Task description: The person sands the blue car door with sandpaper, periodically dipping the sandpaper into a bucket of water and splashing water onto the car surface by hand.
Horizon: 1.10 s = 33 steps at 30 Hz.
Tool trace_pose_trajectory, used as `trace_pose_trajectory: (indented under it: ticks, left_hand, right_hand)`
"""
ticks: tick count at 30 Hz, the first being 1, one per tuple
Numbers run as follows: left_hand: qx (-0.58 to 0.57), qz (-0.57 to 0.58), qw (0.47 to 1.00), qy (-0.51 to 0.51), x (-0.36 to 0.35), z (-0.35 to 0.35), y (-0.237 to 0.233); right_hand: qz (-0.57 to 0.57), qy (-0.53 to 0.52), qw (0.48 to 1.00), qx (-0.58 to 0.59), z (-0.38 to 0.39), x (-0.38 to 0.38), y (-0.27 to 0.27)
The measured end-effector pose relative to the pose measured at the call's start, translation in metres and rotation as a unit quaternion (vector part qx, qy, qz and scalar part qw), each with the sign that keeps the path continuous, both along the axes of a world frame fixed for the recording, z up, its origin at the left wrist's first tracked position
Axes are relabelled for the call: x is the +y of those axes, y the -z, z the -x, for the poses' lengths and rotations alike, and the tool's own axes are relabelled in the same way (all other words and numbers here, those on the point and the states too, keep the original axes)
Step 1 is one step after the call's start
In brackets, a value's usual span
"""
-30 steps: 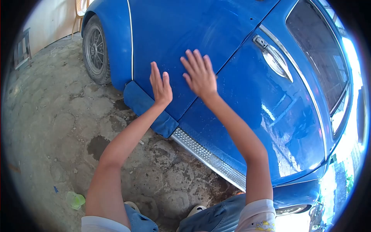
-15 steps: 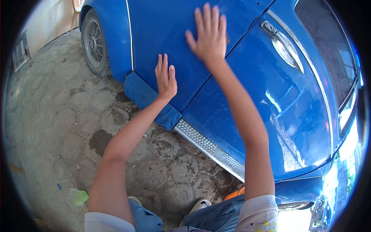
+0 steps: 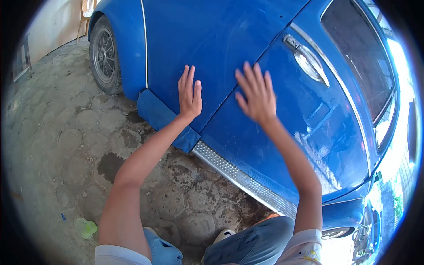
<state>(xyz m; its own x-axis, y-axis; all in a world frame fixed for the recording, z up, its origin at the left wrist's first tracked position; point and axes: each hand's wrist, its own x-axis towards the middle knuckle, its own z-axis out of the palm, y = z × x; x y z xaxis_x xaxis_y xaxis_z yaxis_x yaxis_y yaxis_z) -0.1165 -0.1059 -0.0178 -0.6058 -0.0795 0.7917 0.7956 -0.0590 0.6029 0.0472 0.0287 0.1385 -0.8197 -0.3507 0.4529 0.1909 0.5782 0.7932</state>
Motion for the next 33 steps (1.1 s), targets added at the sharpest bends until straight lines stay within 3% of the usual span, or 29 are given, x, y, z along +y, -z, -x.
trace_pose_trajectory:
  ticks: [4, 6, 10, 15, 18, 21, 23, 27, 28, 30, 32, 33]
  left_hand:
    - [0.006, 0.007, 1.000, -0.023, 0.010, 0.003, 0.001]
    - [0.045, 0.036, 0.997, -0.042, 0.011, 0.003, 0.002]
    - [0.060, 0.033, 0.996, -0.048, 0.013, 0.009, 0.005]
    - [0.064, 0.042, 0.996, -0.037, 0.003, 0.009, 0.008]
    - [0.070, 0.056, 0.996, -0.031, -0.005, 0.006, 0.012]
    - [0.083, 0.058, 0.994, -0.035, -0.007, 0.008, 0.011]
    - [0.086, 0.064, 0.993, -0.040, -0.012, 0.012, 0.011]
    - [0.085, 0.101, 0.989, -0.059, -0.013, 0.025, 0.022]
    - [0.074, 0.112, 0.989, -0.069, -0.012, 0.028, 0.028]
    - [0.063, 0.120, 0.987, -0.089, -0.009, 0.033, 0.040]
    - [0.072, 0.122, 0.985, -0.095, -0.011, 0.034, 0.042]
    - [0.087, 0.120, 0.984, -0.100, -0.011, 0.033, 0.044]
  right_hand:
    - [-0.054, -0.122, 0.980, 0.147, 0.094, -0.012, -0.101]
    - [0.011, -0.185, 0.968, 0.171, 0.127, -0.026, -0.129]
    - [0.033, -0.150, 0.965, 0.212, 0.131, -0.032, -0.098]
    - [-0.021, -0.013, 0.999, 0.023, 0.044, -0.016, 0.033]
    - [-0.044, 0.018, 0.995, -0.084, -0.016, 0.020, 0.094]
    - [-0.019, 0.041, 0.997, -0.064, -0.043, 0.034, 0.068]
    - [0.005, 0.018, 0.999, -0.028, -0.028, 0.022, 0.014]
    - [-0.003, -0.153, 0.987, 0.051, 0.047, 0.006, -0.077]
    - [-0.016, -0.138, 0.990, 0.040, 0.060, -0.006, -0.091]
    - [-0.028, -0.125, 0.991, 0.025, 0.092, -0.022, -0.103]
    - [0.000, -0.163, 0.975, 0.153, 0.123, -0.028, -0.096]
    - [0.007, -0.161, 0.976, 0.149, 0.132, -0.032, -0.084]
